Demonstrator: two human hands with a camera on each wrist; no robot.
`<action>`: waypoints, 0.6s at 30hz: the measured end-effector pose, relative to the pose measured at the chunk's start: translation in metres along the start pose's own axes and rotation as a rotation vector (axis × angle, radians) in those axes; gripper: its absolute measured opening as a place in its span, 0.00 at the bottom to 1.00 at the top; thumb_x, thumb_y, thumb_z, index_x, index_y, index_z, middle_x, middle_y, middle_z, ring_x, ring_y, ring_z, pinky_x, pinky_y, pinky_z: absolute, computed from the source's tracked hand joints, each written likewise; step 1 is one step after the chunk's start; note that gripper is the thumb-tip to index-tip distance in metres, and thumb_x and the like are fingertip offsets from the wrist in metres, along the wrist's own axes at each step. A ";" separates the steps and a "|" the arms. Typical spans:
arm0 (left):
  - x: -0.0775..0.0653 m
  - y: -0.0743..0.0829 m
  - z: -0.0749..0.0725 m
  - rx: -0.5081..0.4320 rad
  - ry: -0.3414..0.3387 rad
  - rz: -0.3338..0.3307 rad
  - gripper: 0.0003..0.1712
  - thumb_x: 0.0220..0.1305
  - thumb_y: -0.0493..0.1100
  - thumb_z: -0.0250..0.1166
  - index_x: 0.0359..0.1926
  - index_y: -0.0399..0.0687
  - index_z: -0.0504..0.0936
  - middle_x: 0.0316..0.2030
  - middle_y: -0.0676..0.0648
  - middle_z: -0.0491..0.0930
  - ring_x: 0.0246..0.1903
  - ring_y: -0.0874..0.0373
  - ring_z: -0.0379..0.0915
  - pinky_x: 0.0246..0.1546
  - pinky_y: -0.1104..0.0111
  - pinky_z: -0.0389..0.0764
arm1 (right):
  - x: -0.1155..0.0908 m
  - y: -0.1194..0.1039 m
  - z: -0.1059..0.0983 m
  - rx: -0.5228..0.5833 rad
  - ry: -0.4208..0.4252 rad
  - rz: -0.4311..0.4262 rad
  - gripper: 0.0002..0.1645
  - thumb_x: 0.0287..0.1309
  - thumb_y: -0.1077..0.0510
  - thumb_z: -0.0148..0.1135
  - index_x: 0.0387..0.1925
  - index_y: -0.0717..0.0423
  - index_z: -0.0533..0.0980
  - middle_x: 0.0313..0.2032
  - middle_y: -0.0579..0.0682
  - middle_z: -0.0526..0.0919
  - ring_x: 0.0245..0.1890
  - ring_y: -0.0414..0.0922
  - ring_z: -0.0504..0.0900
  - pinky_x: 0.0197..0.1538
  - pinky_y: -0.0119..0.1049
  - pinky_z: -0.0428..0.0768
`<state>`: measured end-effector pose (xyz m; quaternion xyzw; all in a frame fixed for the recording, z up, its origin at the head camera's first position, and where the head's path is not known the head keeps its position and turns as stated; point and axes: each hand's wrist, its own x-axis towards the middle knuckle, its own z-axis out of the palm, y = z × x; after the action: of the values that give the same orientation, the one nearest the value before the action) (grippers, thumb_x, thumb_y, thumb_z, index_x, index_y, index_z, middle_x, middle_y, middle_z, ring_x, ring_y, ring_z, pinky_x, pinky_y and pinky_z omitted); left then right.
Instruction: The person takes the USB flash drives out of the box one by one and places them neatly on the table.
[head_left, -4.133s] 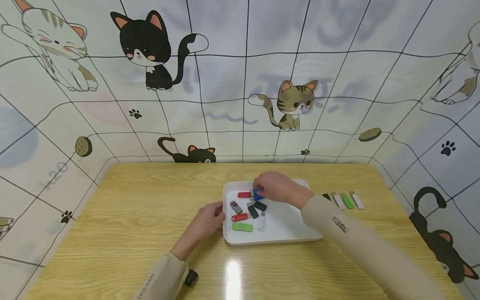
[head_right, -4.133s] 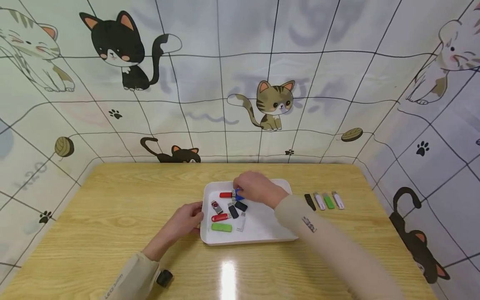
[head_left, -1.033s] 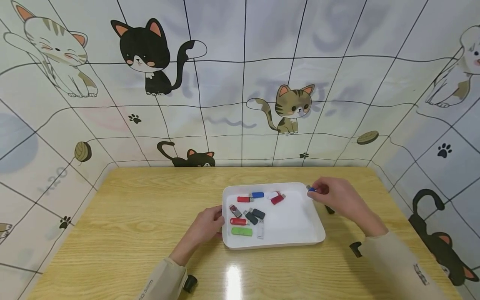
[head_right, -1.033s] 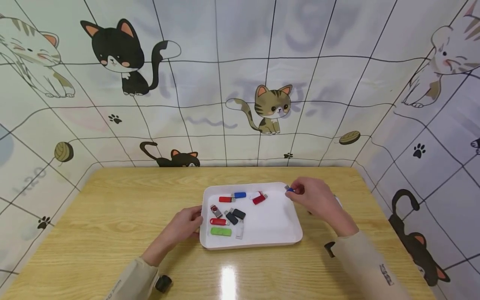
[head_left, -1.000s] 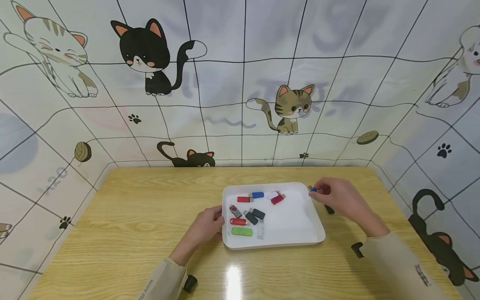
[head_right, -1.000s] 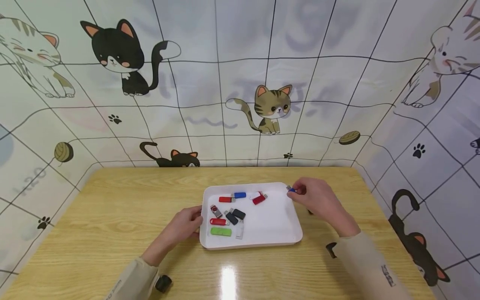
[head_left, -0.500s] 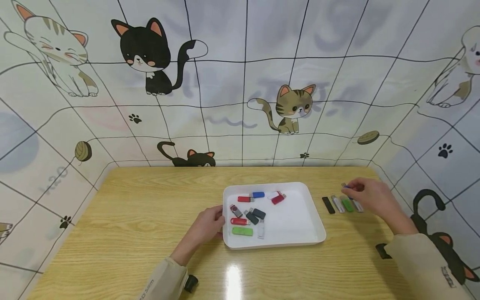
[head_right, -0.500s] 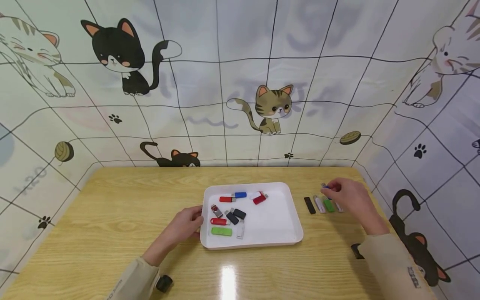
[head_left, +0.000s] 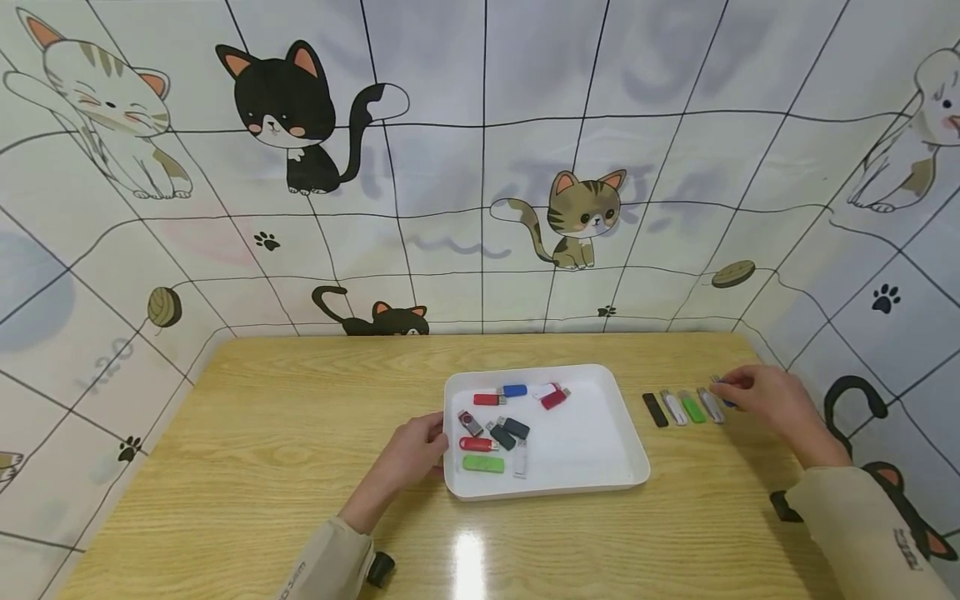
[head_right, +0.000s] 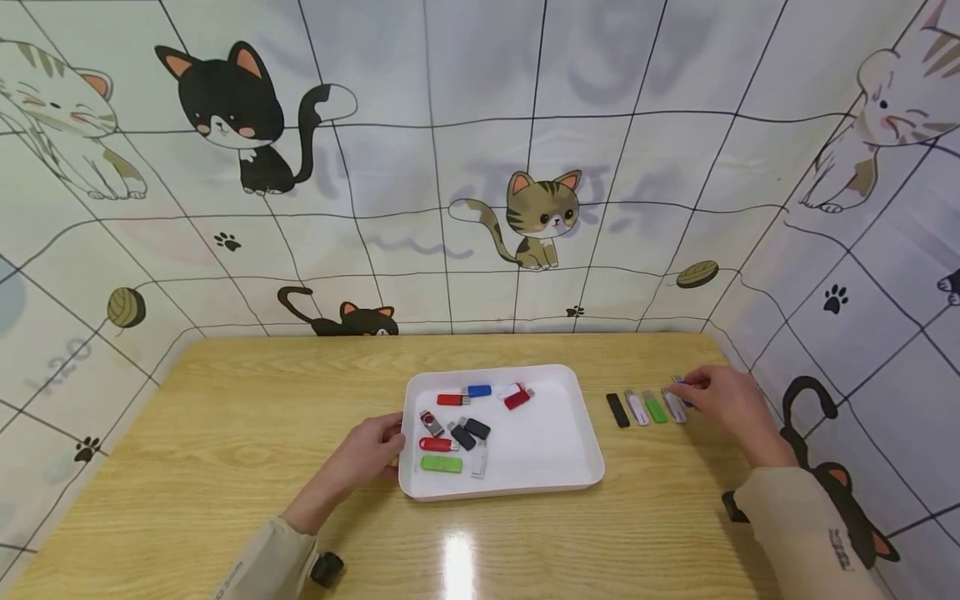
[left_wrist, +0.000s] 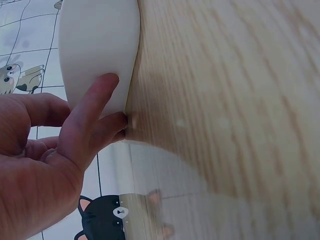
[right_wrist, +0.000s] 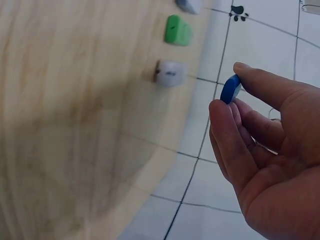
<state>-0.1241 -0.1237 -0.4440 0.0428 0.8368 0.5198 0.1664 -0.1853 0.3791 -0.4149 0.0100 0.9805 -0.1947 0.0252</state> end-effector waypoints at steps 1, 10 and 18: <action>0.000 0.000 0.000 0.006 0.001 -0.002 0.28 0.69 0.34 0.49 0.68 0.31 0.64 0.52 0.39 0.78 0.42 0.52 0.77 0.31 0.66 0.83 | 0.000 0.002 0.001 0.002 0.000 0.007 0.42 0.56 0.34 0.60 0.48 0.72 0.77 0.42 0.66 0.81 0.38 0.57 0.78 0.37 0.51 0.75; -0.002 -0.003 -0.001 0.008 0.006 -0.009 0.28 0.69 0.35 0.49 0.68 0.31 0.64 0.52 0.39 0.78 0.42 0.52 0.77 0.31 0.66 0.83 | 0.007 0.021 0.013 -0.012 -0.051 0.084 0.38 0.55 0.39 0.64 0.45 0.74 0.77 0.39 0.65 0.81 0.34 0.52 0.76 0.34 0.47 0.74; -0.001 -0.002 -0.001 0.007 -0.003 -0.006 0.28 0.69 0.35 0.49 0.69 0.32 0.64 0.53 0.39 0.77 0.43 0.52 0.77 0.32 0.66 0.83 | 0.010 0.027 0.016 -0.062 -0.097 0.099 0.33 0.56 0.42 0.63 0.42 0.72 0.80 0.38 0.65 0.81 0.33 0.54 0.76 0.35 0.50 0.73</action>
<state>-0.1228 -0.1254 -0.4450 0.0417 0.8385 0.5164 0.1687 -0.1933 0.3977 -0.4406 0.0483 0.9820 -0.1632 0.0824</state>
